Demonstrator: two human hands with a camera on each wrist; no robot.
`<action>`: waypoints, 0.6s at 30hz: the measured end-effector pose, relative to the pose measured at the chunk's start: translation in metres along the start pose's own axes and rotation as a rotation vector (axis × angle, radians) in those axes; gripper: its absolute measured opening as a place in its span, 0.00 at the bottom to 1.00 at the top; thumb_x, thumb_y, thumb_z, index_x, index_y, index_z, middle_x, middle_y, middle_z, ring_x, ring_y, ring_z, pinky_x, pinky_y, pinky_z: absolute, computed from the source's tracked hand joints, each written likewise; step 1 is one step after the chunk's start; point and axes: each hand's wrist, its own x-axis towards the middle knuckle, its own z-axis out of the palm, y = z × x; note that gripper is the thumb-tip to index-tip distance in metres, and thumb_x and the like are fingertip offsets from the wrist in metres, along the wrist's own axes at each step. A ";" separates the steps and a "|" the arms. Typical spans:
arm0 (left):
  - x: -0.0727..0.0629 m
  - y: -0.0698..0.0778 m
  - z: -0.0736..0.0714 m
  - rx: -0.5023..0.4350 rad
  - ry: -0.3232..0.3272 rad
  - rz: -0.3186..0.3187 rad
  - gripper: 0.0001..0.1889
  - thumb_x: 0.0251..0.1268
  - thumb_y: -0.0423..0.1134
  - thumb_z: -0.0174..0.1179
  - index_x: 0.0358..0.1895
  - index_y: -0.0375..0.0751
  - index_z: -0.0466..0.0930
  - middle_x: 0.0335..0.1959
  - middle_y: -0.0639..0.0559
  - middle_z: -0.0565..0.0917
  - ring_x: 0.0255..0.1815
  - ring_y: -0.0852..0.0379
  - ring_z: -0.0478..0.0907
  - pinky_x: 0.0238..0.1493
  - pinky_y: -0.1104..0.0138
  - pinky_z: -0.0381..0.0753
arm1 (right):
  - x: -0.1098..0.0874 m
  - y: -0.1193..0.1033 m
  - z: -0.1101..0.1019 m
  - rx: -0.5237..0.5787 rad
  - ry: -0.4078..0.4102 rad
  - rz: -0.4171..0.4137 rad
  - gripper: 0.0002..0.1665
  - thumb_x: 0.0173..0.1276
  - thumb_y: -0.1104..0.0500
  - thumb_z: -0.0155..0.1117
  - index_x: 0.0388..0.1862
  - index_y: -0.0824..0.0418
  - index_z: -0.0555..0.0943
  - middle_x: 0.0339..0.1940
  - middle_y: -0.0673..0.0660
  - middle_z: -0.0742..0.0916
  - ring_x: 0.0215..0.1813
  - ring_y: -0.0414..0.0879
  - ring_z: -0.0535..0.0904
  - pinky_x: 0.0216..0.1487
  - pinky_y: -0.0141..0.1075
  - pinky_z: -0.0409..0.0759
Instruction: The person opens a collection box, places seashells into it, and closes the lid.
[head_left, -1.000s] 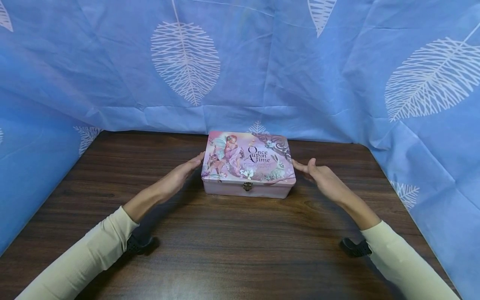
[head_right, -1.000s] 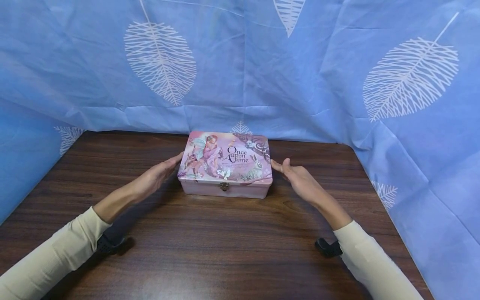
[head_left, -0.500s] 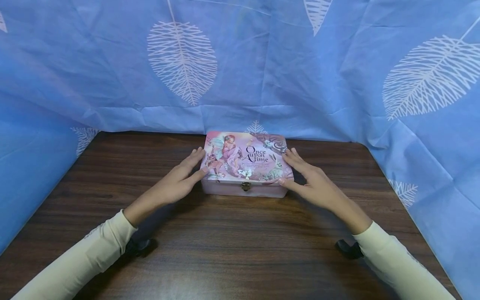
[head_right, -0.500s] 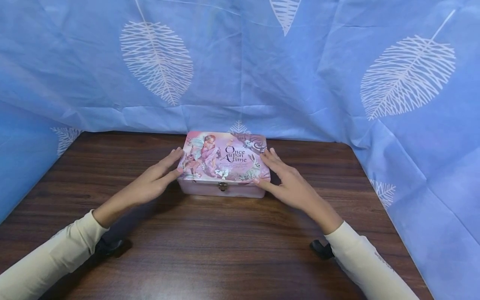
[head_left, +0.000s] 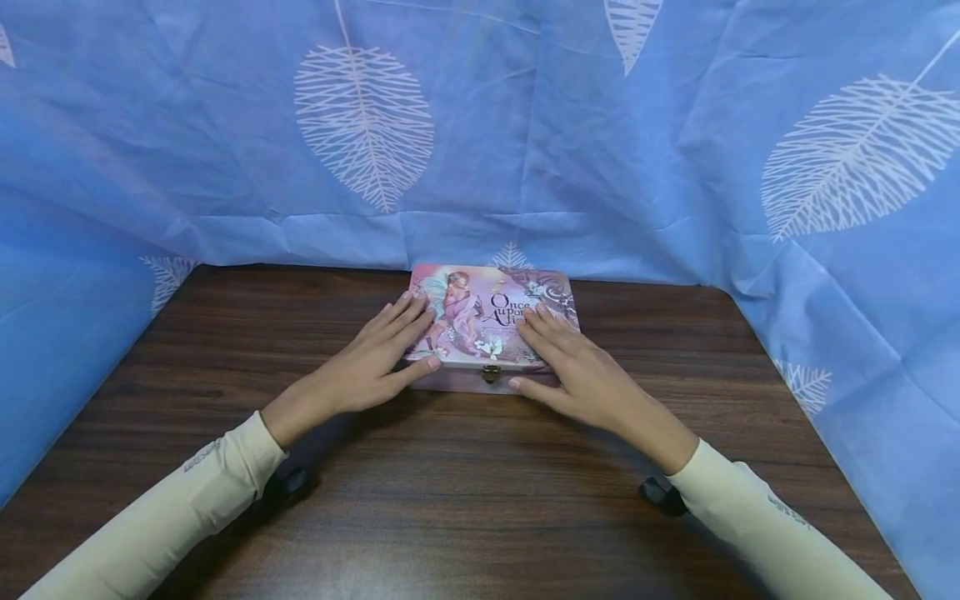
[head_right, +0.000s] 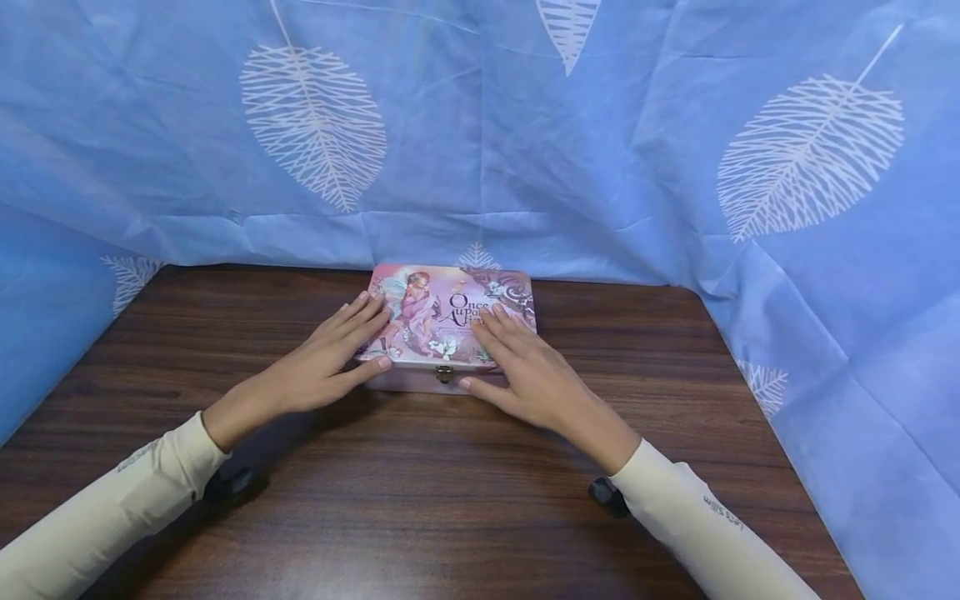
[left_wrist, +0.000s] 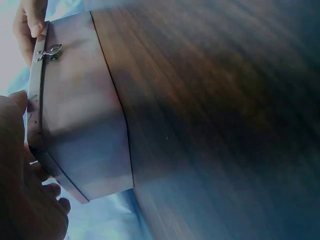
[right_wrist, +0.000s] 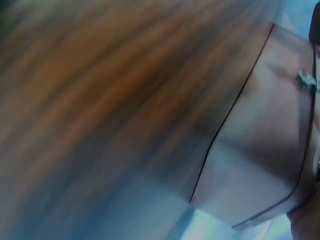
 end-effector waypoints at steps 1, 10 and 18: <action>0.000 0.000 0.000 0.004 -0.005 0.003 0.44 0.91 0.62 0.54 0.94 0.44 0.49 0.97 0.46 0.44 0.99 0.43 0.35 0.95 0.39 0.42 | 0.001 -0.002 0.002 -0.014 0.003 -0.007 0.54 0.83 0.33 0.67 0.94 0.58 0.61 0.95 0.61 0.62 0.97 0.60 0.53 0.93 0.61 0.56; 0.005 0.001 -0.006 0.031 -0.051 0.025 0.44 0.90 0.61 0.55 0.94 0.44 0.49 0.97 0.45 0.46 0.99 0.41 0.39 0.95 0.41 0.48 | 0.008 -0.017 0.007 -0.139 0.029 -0.024 0.55 0.83 0.33 0.67 0.93 0.62 0.61 0.92 0.63 0.66 0.95 0.61 0.59 0.93 0.56 0.59; 0.006 0.003 -0.007 0.039 -0.056 0.036 0.45 0.90 0.60 0.57 0.93 0.40 0.50 0.96 0.42 0.46 0.98 0.39 0.40 0.94 0.41 0.49 | 0.011 -0.023 0.011 -0.152 0.078 -0.028 0.52 0.83 0.35 0.68 0.90 0.66 0.65 0.90 0.66 0.70 0.93 0.63 0.63 0.92 0.58 0.62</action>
